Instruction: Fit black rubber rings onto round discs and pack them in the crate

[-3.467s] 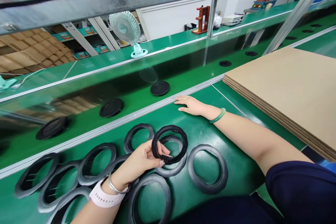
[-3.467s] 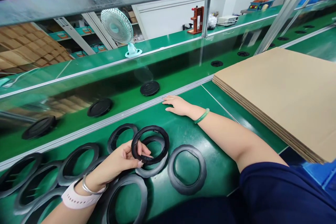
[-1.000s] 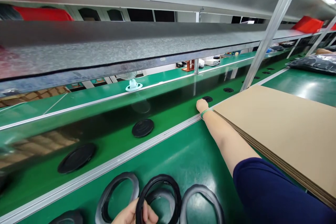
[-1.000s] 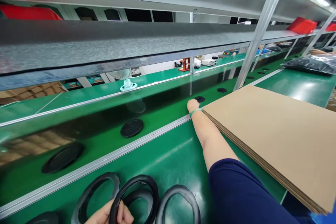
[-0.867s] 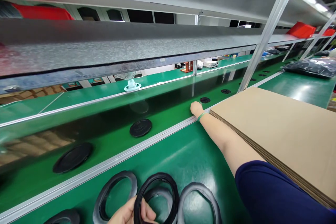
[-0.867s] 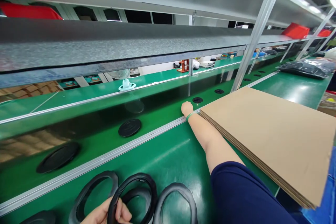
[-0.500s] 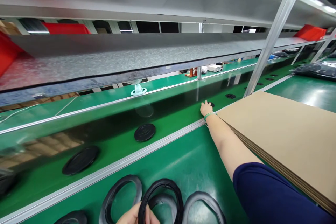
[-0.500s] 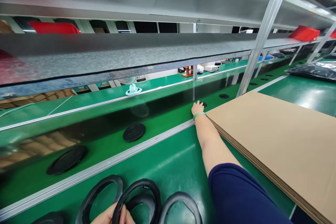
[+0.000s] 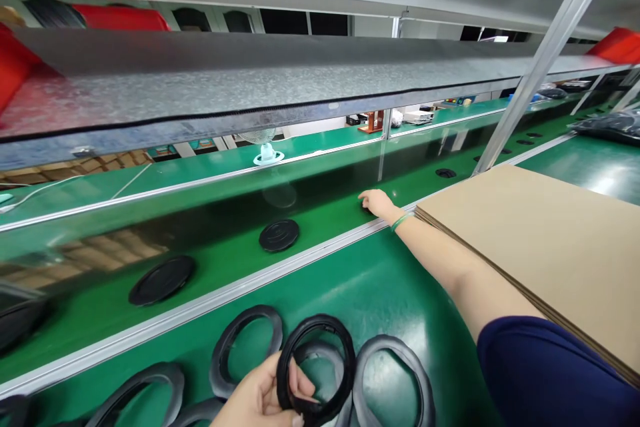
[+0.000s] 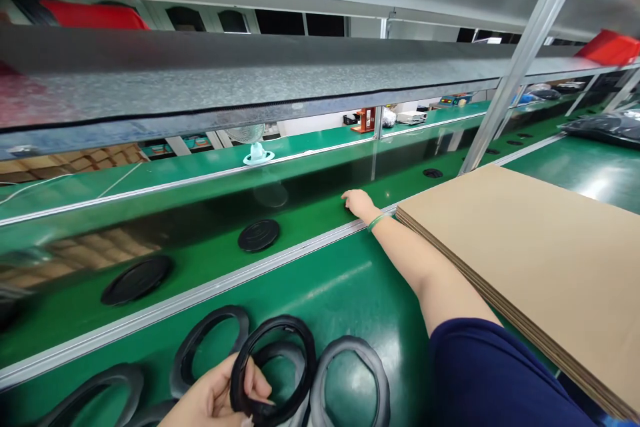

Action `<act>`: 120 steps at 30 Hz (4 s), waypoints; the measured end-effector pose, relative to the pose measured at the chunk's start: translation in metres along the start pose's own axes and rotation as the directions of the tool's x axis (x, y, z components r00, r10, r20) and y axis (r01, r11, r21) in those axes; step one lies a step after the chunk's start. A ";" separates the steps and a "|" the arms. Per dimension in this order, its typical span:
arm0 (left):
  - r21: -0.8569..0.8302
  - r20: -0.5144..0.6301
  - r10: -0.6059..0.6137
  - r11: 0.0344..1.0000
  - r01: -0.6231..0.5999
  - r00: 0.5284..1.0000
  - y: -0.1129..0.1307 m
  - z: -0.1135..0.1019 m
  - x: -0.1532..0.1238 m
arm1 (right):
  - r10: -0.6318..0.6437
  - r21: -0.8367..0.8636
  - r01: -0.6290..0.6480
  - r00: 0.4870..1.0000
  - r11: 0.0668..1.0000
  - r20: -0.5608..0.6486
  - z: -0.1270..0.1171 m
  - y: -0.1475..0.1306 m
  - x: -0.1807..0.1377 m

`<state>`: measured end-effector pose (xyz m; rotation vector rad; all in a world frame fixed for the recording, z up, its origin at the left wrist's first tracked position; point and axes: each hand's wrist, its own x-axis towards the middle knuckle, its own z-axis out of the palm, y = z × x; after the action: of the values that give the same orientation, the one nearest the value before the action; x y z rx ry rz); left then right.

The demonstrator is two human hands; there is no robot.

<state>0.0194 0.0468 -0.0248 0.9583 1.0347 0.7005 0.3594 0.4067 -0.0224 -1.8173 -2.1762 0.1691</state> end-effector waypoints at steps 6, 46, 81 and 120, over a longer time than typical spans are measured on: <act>0.038 -0.049 0.040 0.999 -0.038 0.998 0.004 0.009 -0.001 | -0.047 0.122 0.058 0.995 0.991 -0.087 0.017 -0.008 -0.025; 0.118 -0.391 0.143 0.987 -0.104 0.909 0.020 0.027 -0.009 | -0.828 0.097 0.888 0.455 0.450 -0.328 -0.017 -0.187 -0.253; 0.133 -0.367 0.115 0.989 -0.070 0.923 0.023 0.034 -0.009 | -0.796 0.109 0.792 0.606 0.601 -0.010 -0.029 -0.199 -0.259; 0.275 -0.410 0.342 0.930 -0.243 0.845 0.025 0.035 -0.020 | -0.389 0.945 -0.082 0.898 0.316 0.208 -0.015 -0.198 -0.239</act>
<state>0.0430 0.0295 0.0121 1.1885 1.4106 1.1248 0.2151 0.1335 0.0105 -0.8460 -1.7046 1.5601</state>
